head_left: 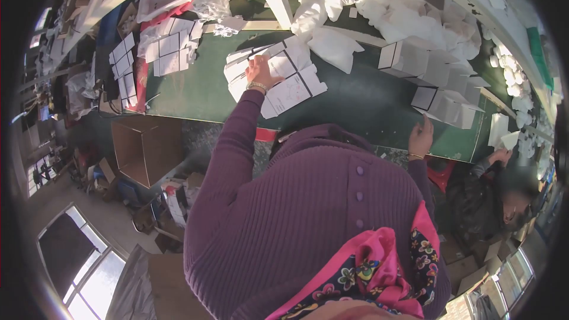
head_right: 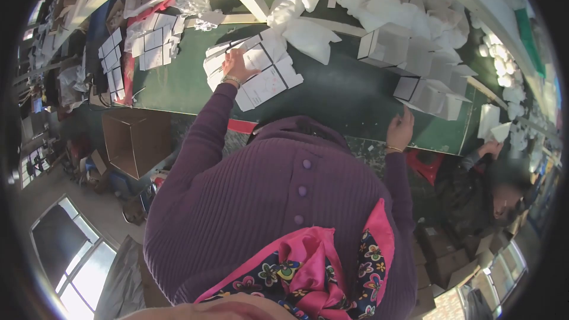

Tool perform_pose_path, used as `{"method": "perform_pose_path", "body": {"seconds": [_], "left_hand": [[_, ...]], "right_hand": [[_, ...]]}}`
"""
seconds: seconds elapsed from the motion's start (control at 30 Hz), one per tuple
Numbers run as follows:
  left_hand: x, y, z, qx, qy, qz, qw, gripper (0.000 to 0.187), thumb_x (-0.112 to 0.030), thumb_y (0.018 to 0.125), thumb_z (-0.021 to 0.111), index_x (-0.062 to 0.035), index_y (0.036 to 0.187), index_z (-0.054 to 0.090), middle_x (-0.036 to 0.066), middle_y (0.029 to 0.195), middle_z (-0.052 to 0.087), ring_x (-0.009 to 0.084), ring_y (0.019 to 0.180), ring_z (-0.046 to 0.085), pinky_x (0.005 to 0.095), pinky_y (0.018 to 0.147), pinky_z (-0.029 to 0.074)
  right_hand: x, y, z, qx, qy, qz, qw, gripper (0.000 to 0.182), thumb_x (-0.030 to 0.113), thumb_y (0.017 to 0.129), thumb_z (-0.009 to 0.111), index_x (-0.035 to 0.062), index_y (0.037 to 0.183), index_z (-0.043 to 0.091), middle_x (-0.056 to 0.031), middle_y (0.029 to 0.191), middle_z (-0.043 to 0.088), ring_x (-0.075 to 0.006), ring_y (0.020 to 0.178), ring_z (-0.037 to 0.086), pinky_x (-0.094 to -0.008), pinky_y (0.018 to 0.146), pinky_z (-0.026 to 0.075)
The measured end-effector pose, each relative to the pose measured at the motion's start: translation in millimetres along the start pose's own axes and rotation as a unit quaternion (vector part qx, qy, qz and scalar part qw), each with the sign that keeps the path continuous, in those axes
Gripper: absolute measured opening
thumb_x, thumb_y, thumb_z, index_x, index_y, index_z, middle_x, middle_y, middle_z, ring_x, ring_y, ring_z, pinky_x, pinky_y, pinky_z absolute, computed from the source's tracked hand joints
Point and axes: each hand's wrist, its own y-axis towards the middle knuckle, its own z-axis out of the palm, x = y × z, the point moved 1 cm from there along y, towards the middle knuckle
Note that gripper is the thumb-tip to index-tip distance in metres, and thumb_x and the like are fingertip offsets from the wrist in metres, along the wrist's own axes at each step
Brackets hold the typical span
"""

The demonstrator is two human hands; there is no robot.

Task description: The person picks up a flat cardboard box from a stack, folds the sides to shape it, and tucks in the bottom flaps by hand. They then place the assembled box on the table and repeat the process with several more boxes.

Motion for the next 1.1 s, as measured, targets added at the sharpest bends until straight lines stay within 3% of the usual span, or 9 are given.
{"method": "perform_pose_path", "body": {"seconds": [0.1,0.3,0.5,0.6,0.7,0.8,0.9,1.0,1.1], "left_hand": [[-13,6,-14,0.041,0.039,0.015,0.998,0.087,-0.054,0.066,0.086,-0.0134,0.132,0.047,0.01,0.133,0.049,0.0301,0.122,0.044,0.0487,0.103,0.038],[-20,9,-20,0.058,0.064,0.022,0.996,0.092,-0.054,0.068,0.085,-0.0114,0.138,0.044,0.01,0.141,0.045,0.0291,0.131,0.04,0.0505,0.108,0.033],[-23,21,-23,0.111,0.076,-0.023,0.991,0.104,-0.057,0.063,0.087,-0.0094,0.141,0.036,0.014,0.15,0.035,0.0344,0.142,0.03,0.0509,0.109,0.03],[-20,19,-15,0.058,0.065,-0.039,0.995,0.1,-0.052,0.064,0.089,-0.0073,0.138,0.038,0.012,0.14,0.047,0.0327,0.134,0.04,0.0484,0.106,0.035],[-10,10,-12,0.042,-0.049,-0.015,0.998,0.066,-0.041,0.077,0.082,-0.0136,0.12,0.041,0.005,0.113,0.064,0.0272,0.106,0.061,0.0489,0.1,0.036],[-6,-11,-37,-0.035,-0.247,0.103,0.963,0.031,-0.026,0.086,0.074,-0.0195,0.11,0.054,-0.003,0.109,0.071,0.0225,0.107,0.068,0.0461,0.098,0.036],[-32,-55,-107,-0.098,-0.295,0.265,0.913,0.019,-0.012,0.092,0.067,-0.0068,0.11,0.067,0.006,0.107,0.072,0.0244,0.1,0.068,0.0387,0.091,0.05],[-57,-94,-153,-0.138,-0.283,0.363,0.877,0.022,-0.006,0.095,0.063,-0.0029,0.116,0.069,0.011,0.11,0.073,0.0264,0.098,0.069,0.037,0.087,0.055],[-68,-119,-183,-0.192,-0.306,0.327,0.873,0.025,-0.009,0.095,0.063,-0.0077,0.119,0.068,0.009,0.115,0.071,0.0258,0.104,0.067,0.038,0.092,0.054]], "right_hand": [[56,-24,-6,0.079,0.024,0.06,0.995,0.04,0.011,0.096,0.052,0.0086,0.136,0.055,-0.0164,0.131,0.059,-0.0318,0.113,0.06,-0.0465,0.089,0.05],[97,-42,45,0.158,0.105,0.0,0.982,0.027,0.016,0.095,0.058,0.0092,0.12,0.067,-0.011,0.12,0.067,-0.0258,0.091,0.069,-0.0383,0.082,0.052],[171,-28,73,0.303,0.14,-0.106,0.937,0.022,0.018,0.096,0.059,0.0112,0.113,0.071,-0.0062,0.113,0.071,-0.0216,0.096,0.067,-0.0338,0.086,0.052],[203,-21,77,0.318,0.18,-0.15,0.919,0.017,0.015,0.095,0.061,0.0104,0.107,0.073,-0.0048,0.109,0.073,-0.0198,0.098,0.067,-0.0324,0.087,0.053],[227,-11,73,0.322,0.223,-0.159,0.906,0.02,0.024,0.096,0.058,0.0114,0.1,0.073,-0.0029,0.107,0.074,-0.0172,0.094,0.066,-0.0309,0.084,0.05],[257,4,51,0.334,0.288,-0.066,0.895,0.039,0.024,0.093,0.066,0.0116,0.13,0.06,-0.007,0.127,0.064,-0.0202,0.114,0.059,-0.0336,0.099,0.046],[286,24,25,0.347,0.354,-0.113,0.861,0.08,0.029,0.085,0.078,0.015,0.151,0.035,-0.0118,0.146,0.048,-0.027,0.133,0.047,-0.0414,0.113,0.035],[317,24,-13,0.376,0.388,-0.171,0.824,0.07,0.008,0.087,0.062,0.0177,0.152,0.036,-0.0117,0.138,0.057,-0.0199,0.105,0.063,-0.0309,0.088,0.054],[345,23,-53,0.356,0.433,-0.186,0.807,0.065,-0.005,0.085,0.056,0.0166,0.145,0.045,-0.0083,0.126,0.063,-0.0161,0.097,0.063,-0.0279,0.075,0.061]]}}
